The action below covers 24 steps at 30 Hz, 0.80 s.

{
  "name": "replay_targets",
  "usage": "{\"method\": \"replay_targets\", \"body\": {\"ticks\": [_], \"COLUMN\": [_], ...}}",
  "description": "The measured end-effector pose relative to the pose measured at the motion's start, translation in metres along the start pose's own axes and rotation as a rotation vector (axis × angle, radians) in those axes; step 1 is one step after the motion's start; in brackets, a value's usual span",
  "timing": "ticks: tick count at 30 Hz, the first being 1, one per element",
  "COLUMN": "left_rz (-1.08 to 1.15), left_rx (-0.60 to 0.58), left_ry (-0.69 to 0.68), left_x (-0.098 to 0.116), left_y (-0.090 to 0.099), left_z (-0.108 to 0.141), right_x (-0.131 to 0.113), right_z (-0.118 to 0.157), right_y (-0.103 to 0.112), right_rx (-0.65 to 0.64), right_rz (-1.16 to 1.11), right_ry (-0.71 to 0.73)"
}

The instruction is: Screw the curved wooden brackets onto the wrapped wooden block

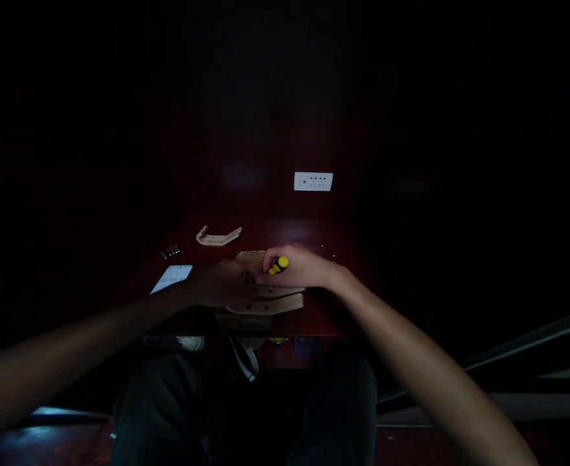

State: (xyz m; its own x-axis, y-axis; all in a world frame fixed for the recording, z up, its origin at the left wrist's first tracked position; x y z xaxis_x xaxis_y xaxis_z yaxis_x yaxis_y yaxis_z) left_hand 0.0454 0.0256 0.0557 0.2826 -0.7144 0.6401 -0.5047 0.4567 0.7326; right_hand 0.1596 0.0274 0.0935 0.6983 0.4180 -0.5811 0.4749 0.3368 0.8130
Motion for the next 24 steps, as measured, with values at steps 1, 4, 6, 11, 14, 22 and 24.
{"method": "replay_targets", "body": {"ticks": [1, 4, 6, 11, 14, 22, 24], "left_rz": [-0.051, 0.052, 0.101, 0.13, 0.229, 0.243, 0.206], "left_rx": [0.005, -0.097, -0.078, -0.087, -0.141, -0.125, -0.129], "left_ry": [0.002, -0.005, 0.074, 0.129, 0.106, 0.043, -0.001], "left_x": [0.003, 0.003, -0.01, -0.032, -0.034, -0.042, -0.042], "left_y": [0.008, 0.023, 0.036, 0.04, 0.027, 0.022, 0.021], "left_z": [0.0, 0.0, 0.003, 0.011, 0.016, 0.028, 0.027], "right_x": [0.0, 0.001, -0.001, -0.024, -0.032, -0.021, -0.015], "right_z": [0.0, 0.001, 0.002, 0.006, 0.003, -0.011, -0.014], "right_y": [-0.001, -0.004, -0.004, -0.003, -0.007, -0.034, -0.039], "right_rx": [-0.028, -0.09, -0.086, 0.012, 0.033, -0.063, -0.088], "right_rz": [-0.018, -0.035, 0.02, 0.302, 0.462, 0.568, 0.545], "right_ry": [0.007, 0.035, 0.058, 0.137, 0.089, 0.04, 0.046]}}
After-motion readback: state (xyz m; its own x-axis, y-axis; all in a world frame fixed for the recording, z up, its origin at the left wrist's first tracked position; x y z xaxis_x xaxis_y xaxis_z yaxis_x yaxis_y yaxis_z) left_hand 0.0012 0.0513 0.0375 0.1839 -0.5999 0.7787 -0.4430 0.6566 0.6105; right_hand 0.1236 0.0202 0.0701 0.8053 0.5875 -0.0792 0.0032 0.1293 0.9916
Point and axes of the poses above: each hand's wrist, its own z-axis away from the middle knuckle, its own y-axis out of the back of the hand, x = y × z, the point moved 7 cm from there along -z, towards the middle knuckle, and after that the axes turned 15 degrees about -y, right-handed, at the moved point
